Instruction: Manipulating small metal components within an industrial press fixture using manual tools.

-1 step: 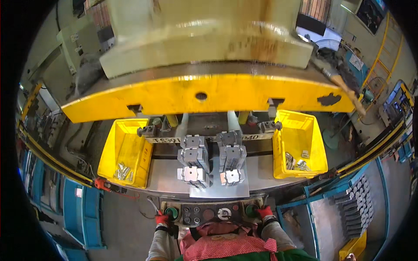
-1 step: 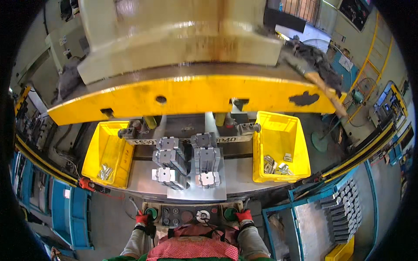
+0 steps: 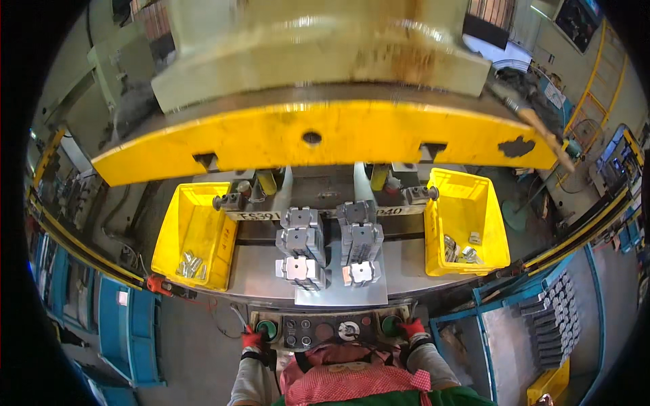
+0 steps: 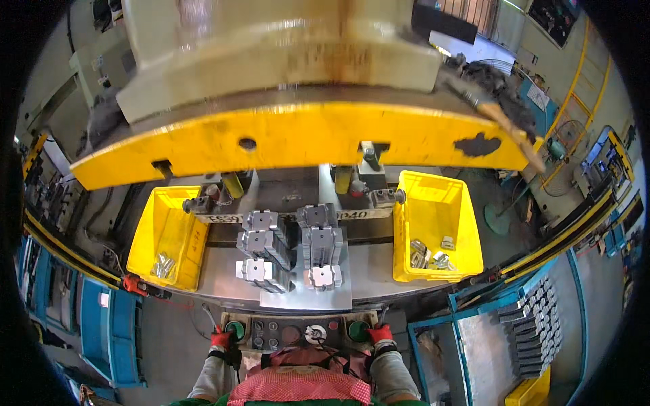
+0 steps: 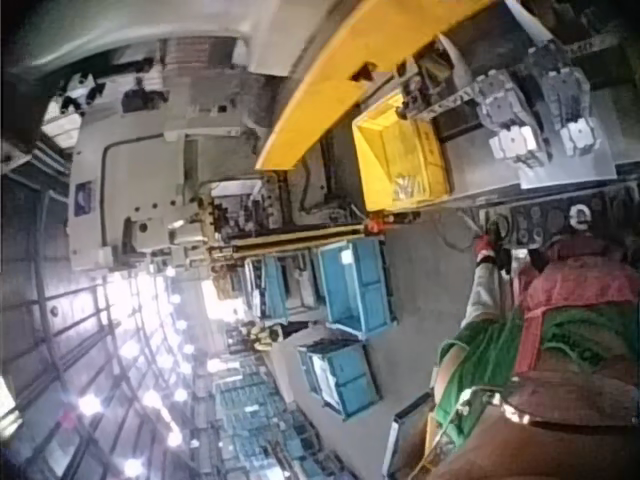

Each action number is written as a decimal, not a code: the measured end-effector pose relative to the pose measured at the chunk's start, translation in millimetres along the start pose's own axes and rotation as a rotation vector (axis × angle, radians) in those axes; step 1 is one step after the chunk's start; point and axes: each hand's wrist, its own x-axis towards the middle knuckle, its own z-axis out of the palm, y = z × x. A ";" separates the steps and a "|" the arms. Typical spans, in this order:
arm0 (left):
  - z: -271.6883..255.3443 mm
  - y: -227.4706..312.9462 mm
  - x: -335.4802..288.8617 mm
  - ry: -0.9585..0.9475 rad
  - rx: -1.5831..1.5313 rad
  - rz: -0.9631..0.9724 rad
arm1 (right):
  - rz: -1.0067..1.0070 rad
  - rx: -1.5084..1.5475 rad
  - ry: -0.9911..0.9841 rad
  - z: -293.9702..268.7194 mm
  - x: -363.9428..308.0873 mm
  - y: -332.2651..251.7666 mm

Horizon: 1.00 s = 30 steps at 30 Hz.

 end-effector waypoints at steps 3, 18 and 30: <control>11.9 64.9 -78.0 -0.232 -0.385 -0.200 | 0.124 0.433 -0.015 -14.3 68.5 115.1; -36.5 479.2 -132.1 -0.392 -0.018 0.941 | -0.978 0.697 -0.319 -179.9 -89.4 -412.9; 17.9 500.8 -160.0 -0.568 -0.386 0.609 | -0.859 0.778 -0.307 -187.5 -101.9 -432.8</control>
